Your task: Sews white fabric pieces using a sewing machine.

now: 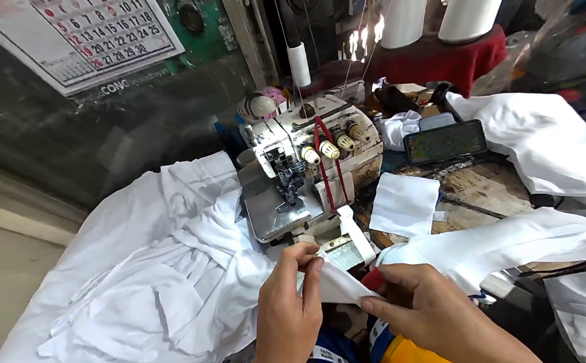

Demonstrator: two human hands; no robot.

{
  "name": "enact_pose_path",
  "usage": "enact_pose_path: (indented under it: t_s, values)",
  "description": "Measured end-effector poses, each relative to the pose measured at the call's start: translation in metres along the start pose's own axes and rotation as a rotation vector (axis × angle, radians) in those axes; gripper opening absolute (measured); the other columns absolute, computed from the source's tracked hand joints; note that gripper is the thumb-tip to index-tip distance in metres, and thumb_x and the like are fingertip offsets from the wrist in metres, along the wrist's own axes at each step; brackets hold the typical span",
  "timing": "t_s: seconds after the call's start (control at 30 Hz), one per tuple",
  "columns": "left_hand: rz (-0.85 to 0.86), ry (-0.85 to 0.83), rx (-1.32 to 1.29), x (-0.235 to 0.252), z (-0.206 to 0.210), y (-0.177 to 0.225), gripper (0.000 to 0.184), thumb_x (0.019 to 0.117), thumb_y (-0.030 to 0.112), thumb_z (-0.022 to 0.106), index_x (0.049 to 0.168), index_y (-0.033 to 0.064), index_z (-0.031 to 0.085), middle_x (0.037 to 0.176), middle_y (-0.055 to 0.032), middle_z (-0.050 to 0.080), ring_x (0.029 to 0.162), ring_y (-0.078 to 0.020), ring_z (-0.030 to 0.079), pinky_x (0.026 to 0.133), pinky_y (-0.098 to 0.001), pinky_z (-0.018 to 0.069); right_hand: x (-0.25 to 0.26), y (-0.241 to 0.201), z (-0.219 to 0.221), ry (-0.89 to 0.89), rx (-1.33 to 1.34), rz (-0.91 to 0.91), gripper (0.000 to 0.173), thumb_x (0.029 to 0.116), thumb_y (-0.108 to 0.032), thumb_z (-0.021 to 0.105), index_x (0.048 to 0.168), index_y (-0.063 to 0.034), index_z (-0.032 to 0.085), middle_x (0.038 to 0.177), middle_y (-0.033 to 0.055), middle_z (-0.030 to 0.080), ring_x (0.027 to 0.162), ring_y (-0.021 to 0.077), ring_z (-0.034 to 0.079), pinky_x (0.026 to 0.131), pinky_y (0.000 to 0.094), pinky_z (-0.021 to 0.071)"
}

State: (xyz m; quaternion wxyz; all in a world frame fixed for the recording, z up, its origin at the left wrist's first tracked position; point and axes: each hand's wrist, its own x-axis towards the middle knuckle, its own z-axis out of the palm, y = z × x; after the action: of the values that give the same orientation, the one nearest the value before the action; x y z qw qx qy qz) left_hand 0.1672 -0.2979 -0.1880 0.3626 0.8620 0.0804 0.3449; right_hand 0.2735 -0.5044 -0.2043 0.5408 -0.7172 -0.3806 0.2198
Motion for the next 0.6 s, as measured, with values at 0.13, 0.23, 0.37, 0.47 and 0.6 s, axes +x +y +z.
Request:
enact_pose_path:
  t_s: [0.13, 0.23, 0.37, 0.47, 0.6]
  values:
    - [0.003, 0.012, -0.104, 0.005, -0.001, 0.003, 0.022, 0.1004, 0.014, 0.063, 0.122, 0.0081, 0.062, 0.098, 0.0008, 0.073, 0.085, -0.0126, 0.072, 0.076, -0.0307, 0.0644, 0.0, -0.006, -0.007, -0.048, 0.116, 0.054, 0.02, 0.0961, -0.034, 0.074, 0.107, -0.0174, 0.072, 0.089, -0.0026, 0.074, 0.062, 0.0124, 0.07, 0.052, 0.0297, 0.0627]
    - [-0.009, 0.002, -0.154, 0.007, -0.003, 0.004, 0.023, 0.1013, 0.011, 0.061, 0.124, 0.0078, 0.061, 0.098, -0.0007, 0.072, 0.083, -0.0134, 0.072, 0.074, -0.03, 0.0638, 0.002, -0.008, -0.008, -0.069, 0.179, 0.068, 0.02, 0.096, -0.032, 0.074, 0.107, -0.0152, 0.072, 0.085, -0.0007, 0.074, 0.059, 0.0144, 0.07, 0.049, 0.0305, 0.0616]
    - [-0.035, -0.004, -0.126, 0.008, -0.005, -0.002, 0.02, 0.1032, 0.011, 0.056, 0.122, 0.0053, 0.063, 0.105, -0.002, 0.072, 0.087, -0.0113, 0.07, 0.074, -0.0273, 0.0622, 0.009, -0.011, -0.002, -0.085, 0.187, 0.04, 0.019, 0.0943, -0.029, 0.076, 0.106, -0.0136, 0.073, 0.082, -0.0013, 0.074, 0.06, 0.0131, 0.07, 0.049, 0.0305, 0.0615]
    - [-0.005, -0.029, -0.088, 0.027, -0.024, 0.0, 0.021, 0.1033, 0.011, 0.057, 0.121, 0.0029, 0.063, 0.109, -0.0027, 0.072, 0.085, -0.0097, 0.071, 0.067, -0.025, 0.0626, 0.022, -0.03, -0.003, -0.104, 0.2, -0.028, 0.02, 0.0947, -0.025, 0.076, 0.108, -0.0096, 0.073, 0.083, -0.0005, 0.075, 0.062, 0.0123, 0.071, 0.053, 0.0309, 0.0625]
    - [0.126, 0.059, 0.002, 0.073, -0.046, -0.007, 0.023, 0.0992, 0.018, 0.068, 0.121, 0.011, 0.062, 0.097, 0.0019, 0.073, 0.07, -0.0079, 0.067, 0.059, -0.0246, 0.058, 0.053, -0.047, 0.004, -0.03, 0.231, -0.112, 0.024, 0.0955, -0.024, 0.075, 0.115, -0.0102, 0.073, 0.086, -0.0008, 0.076, 0.062, 0.0129, 0.071, 0.052, 0.0315, 0.0622]
